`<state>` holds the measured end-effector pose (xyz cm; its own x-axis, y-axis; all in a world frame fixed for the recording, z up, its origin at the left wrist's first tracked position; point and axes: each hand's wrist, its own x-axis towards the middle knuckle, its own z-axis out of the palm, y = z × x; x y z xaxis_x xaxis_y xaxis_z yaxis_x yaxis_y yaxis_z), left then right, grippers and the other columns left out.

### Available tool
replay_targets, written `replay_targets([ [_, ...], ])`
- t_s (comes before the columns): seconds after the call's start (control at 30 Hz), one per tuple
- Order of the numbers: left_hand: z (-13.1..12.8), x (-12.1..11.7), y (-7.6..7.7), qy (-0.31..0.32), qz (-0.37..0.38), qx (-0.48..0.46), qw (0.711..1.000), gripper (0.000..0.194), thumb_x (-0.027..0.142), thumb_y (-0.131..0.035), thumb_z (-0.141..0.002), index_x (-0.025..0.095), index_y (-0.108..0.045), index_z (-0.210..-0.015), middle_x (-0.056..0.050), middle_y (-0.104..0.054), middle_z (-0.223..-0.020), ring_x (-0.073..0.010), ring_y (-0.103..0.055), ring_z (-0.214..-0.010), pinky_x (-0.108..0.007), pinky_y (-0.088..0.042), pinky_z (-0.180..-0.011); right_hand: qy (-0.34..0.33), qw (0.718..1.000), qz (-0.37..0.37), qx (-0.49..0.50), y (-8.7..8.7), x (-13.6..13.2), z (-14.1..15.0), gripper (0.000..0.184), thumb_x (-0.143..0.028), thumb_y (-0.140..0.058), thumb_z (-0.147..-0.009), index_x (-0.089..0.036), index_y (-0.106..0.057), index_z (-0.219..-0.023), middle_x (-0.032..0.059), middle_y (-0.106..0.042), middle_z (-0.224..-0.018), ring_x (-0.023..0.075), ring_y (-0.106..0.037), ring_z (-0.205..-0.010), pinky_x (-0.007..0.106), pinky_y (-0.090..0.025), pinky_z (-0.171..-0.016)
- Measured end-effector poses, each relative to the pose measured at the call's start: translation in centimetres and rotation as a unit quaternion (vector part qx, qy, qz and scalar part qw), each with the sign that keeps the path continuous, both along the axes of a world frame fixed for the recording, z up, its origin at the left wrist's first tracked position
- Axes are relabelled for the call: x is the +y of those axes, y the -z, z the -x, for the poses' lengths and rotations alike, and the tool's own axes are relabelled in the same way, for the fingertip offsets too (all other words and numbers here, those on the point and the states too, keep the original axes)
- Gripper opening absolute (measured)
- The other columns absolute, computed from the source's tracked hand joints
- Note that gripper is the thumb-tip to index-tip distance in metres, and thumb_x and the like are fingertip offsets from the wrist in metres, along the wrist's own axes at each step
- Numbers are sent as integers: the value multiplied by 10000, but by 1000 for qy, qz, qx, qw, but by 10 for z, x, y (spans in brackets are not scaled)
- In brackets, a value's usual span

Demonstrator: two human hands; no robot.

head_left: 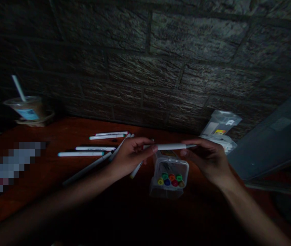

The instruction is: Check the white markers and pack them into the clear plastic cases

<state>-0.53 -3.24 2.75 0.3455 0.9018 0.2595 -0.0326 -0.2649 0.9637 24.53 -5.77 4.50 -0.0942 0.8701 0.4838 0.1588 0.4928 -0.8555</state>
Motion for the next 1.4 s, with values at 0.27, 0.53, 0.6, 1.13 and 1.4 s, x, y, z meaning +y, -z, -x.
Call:
replay_targets([
  [0.27, 0, 1, 5, -18, -25, -6, 999, 208, 282, -780, -847, 152, -771, -1009, 3, -711, -732, -91, -606, -549, -205, -474, -509, -14, 999, 32, 22, 2, 5, 0, 203, -234, -887, -786, -326, -851, -964, -11, -817, -757, 118, -739, -627, 186, -602, -595],
  [0.53, 2, 1, 3, 1, -52, -46, 998, 281, 269, -704, -929, 159, -760, -1182, -2, -714, -718, -105, -637, -598, -220, -494, -581, 15, 995, 61, 83, 8, 10, -6, 209, -360, -909, -780, -280, -849, -963, 10, -794, -729, 117, -697, -603, 201, -558, -560],
  [0.6, 2, 0, 2, 12, -42, -56, 997, 294, 276, -675, -952, 156, -754, -1209, -3, -712, -708, -112, -651, -605, -224, -506, -589, 12, 992, 74, 104, 8, 10, -6, 213, -370, -913, -772, -278, -850, -954, 8, -789, -724, 109, -683, -599, 195, -546, -555],
  [1.13, -1, -1, 4, 3, -33, -23, 999, 246, 308, -722, -903, 152, -765, -1089, -6, -727, -751, -103, -617, -567, -222, -502, -532, -10, 996, 54, 70, 10, 8, -7, 210, -301, -908, -777, -325, -849, -977, -11, -793, -713, 111, -691, -596, 198, -546, -545],
  [1.4, 0, 0, 3, -51, -67, 27, 996, 167, 308, -795, -836, 167, -765, -920, -3, -718, -745, -104, -602, -591, -217, -441, -519, -33, 998, 39, 37, 3, 1, 0, 221, -195, -899, -748, -338, -858, -911, -12, -828, -804, 123, -741, -673, 203, -593, -617],
])
